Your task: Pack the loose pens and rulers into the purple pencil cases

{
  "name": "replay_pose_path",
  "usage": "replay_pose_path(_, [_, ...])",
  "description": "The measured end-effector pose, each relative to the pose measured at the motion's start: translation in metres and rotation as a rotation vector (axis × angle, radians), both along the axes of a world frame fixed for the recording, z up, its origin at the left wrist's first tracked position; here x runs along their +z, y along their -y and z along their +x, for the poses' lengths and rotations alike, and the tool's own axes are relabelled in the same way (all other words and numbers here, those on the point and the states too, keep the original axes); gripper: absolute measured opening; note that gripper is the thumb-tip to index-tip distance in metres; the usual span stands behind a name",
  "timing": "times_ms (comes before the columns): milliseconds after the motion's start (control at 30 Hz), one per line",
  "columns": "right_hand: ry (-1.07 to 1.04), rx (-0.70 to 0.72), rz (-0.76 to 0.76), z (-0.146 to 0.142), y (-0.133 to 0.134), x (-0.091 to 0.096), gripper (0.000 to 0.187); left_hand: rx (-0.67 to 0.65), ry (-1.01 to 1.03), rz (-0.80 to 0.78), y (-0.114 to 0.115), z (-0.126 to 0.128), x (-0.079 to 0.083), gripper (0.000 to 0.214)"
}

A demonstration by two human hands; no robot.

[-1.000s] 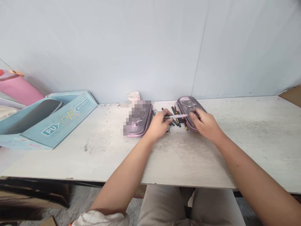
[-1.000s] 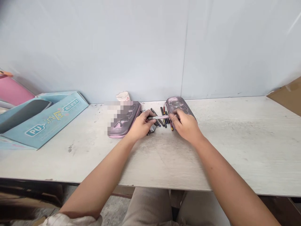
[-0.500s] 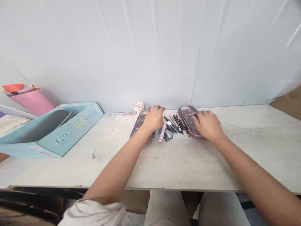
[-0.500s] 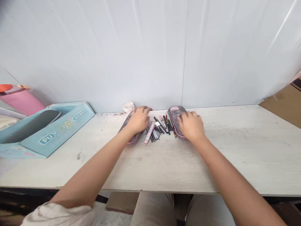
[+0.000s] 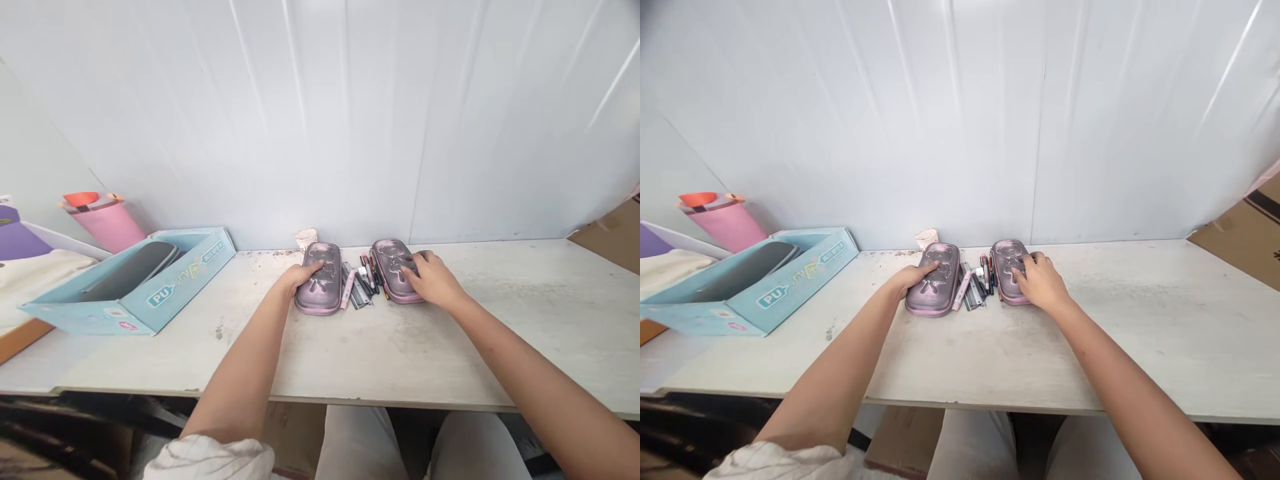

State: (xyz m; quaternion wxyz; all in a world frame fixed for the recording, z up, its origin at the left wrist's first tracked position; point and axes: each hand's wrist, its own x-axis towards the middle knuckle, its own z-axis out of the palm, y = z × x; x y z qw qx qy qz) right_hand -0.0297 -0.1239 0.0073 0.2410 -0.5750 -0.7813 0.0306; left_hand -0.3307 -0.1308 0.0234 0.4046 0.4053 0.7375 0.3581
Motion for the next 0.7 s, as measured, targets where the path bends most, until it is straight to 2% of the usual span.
replay_pose_path(67, [-0.05, 0.063, 0.076, 0.005, 0.002, 0.015, 0.036, -0.032, 0.051, 0.087, 0.005, 0.007, 0.011, 0.051])
replay_pose_path(133, [-0.124, 0.164, 0.153, 0.009, 0.005, 0.036, 0.032, -0.121, 0.102, 0.203, 0.012, 0.017, 0.028, 0.051])
replay_pose_path(233, [-0.239, 0.35, 0.266, 0.009, 0.014, 0.074, 0.03, -0.428, 0.074, 0.268, 0.027, 0.039, 0.063, 0.052])
replay_pose_path(300, [-0.251, 0.483, 0.298, 0.01, 0.023, 0.097, 0.032, -0.668, -0.071, 0.237, 0.038, 0.056, 0.087, 0.047])
replay_pose_path(367, [-0.189, 0.634, 0.181, 0.014, 0.032, 0.115, 0.035, -0.846, -0.246, 0.231, 0.049, 0.075, 0.106, 0.04])
replay_pose_path(467, [-0.015, 0.789, -0.163, 0.026, 0.047, 0.129, 0.034, -0.952, -0.384, 0.291, 0.063, 0.099, 0.12, 0.033])
replay_pose_path(500, [0.041, 0.788, -0.239, 0.03, 0.052, 0.131, 0.032, -0.969, -0.411, 0.299, 0.066, 0.105, 0.122, 0.033])
replay_pose_path(567, [0.14, 0.696, -0.271, 0.038, 0.063, 0.132, 0.025, -1.0, -0.462, 0.3, 0.071, 0.116, 0.124, 0.035])
replay_pose_path(633, [0.237, 0.558, -0.185, 0.046, 0.071, 0.131, 0.02, -1.017, -0.517, 0.308, 0.076, 0.124, 0.124, 0.036])
replay_pose_path(700, [0.35, 0.466, 0.016, 0.055, 0.077, 0.131, 0.018, -1.0, -0.567, 0.329, 0.081, 0.13, 0.126, 0.035])
